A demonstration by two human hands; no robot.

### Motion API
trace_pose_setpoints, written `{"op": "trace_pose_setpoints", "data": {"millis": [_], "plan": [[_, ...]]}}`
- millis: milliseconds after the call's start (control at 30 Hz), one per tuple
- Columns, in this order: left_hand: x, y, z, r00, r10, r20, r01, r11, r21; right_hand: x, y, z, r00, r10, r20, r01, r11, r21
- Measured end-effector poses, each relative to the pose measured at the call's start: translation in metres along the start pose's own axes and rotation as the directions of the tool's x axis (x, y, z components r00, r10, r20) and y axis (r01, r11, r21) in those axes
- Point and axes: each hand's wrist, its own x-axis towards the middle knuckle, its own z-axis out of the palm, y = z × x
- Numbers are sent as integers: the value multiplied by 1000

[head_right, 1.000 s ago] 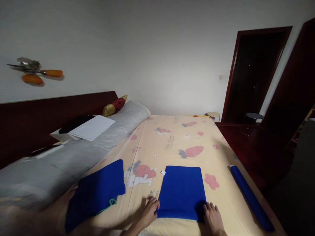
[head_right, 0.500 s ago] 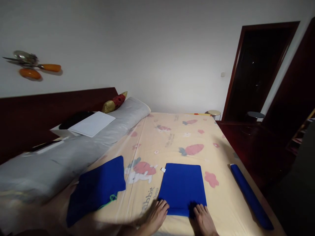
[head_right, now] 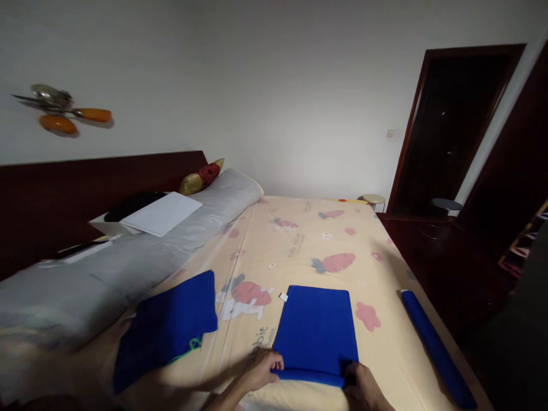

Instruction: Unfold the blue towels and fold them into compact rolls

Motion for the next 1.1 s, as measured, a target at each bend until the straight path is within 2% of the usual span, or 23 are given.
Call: {"op": "trace_pose_setpoints", "data": {"millis": [133,233,433,533,600,667,733,800,900,1000,1100], "plan": [[2,-8,-3,998,8,66,-7,1000,-24,-3,-3,-11,996,-38,86,34,998,46],[-2,-6,-6,998,-14,64,14,1000,-2,-3,-1,-13,992,-57,110,54,998,34],[-9,22,0,992,-44,-117,58,991,122,4,5,3,999,-38,-34,32,986,-163],[-5,33,17,987,-23,-156,59,972,228,9,4,21,986,-148,-79,122,956,-268],[-1,34,34,991,61,-120,-24,957,291,11,0,33,944,-319,-87,269,894,-357],[2,31,51,972,226,-56,-200,932,301,11,-5,43,876,-478,-67,412,813,-412],[2,27,63,921,389,-14,-369,884,288,9,-10,47,832,-555,-25,503,771,-390],[-1,25,64,882,471,11,-454,843,288,7,-11,47,811,-584,36,559,755,-343],[-10,22,50,888,460,2,-438,846,304,2,0,44,836,-547,25,520,778,-353],[-20,13,29,911,408,-61,-369,871,324,-2,21,45,879,-465,-107,382,819,-428],[-22,4,22,937,337,-87,-288,891,351,-3,33,48,879,-434,-196,303,826,-475]]}}
